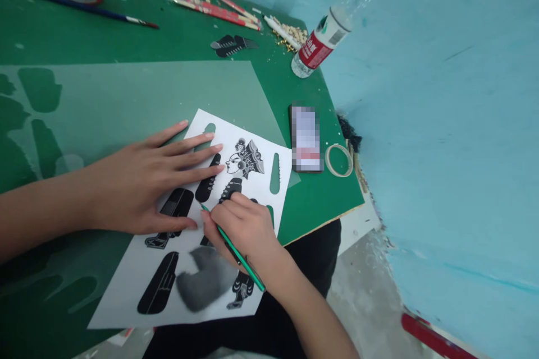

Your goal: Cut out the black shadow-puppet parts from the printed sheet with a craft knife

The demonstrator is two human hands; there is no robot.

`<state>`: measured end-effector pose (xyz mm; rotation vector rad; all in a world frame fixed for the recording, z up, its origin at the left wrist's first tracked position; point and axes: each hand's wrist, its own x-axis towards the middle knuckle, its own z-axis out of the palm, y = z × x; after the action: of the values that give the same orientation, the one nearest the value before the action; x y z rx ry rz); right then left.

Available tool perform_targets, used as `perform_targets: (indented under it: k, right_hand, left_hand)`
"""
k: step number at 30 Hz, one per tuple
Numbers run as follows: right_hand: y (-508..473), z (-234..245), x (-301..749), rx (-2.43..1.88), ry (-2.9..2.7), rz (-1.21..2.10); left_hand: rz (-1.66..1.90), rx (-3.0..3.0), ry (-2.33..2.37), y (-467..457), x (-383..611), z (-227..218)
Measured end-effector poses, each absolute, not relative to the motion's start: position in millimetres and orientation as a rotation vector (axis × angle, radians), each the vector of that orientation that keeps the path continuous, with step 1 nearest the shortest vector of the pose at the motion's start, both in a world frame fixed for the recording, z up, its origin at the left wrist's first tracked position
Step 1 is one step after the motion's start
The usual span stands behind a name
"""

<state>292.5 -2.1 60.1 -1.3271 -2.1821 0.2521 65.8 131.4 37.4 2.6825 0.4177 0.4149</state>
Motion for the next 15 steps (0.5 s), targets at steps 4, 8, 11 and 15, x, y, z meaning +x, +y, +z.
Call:
perform_targets:
  k: [4, 8, 11, 15]
  right_hand:
    - [-2.3, 58.8, 292.8, -1.318, -2.181, 0.252]
    - [-1.8, 59.5, 294.5, -1.31, -2.193, 0.253]
    - [-0.8, 61.4, 296.9, -1.308, -2.223, 0.25]
    - [3.0, 64.3, 301.7, -1.27, -2.293, 0.236]
  left_hand:
    - [0.38, 2.657, 0.425, 131.4, 66.6, 40.5]
    - [0.384, 2.668, 0.431, 131.6, 66.4, 41.1]
    - [0.366, 2.684, 0.417, 132.8, 66.1, 40.9]
    - [0.319, 2.7, 0.395, 134.4, 66.2, 40.3]
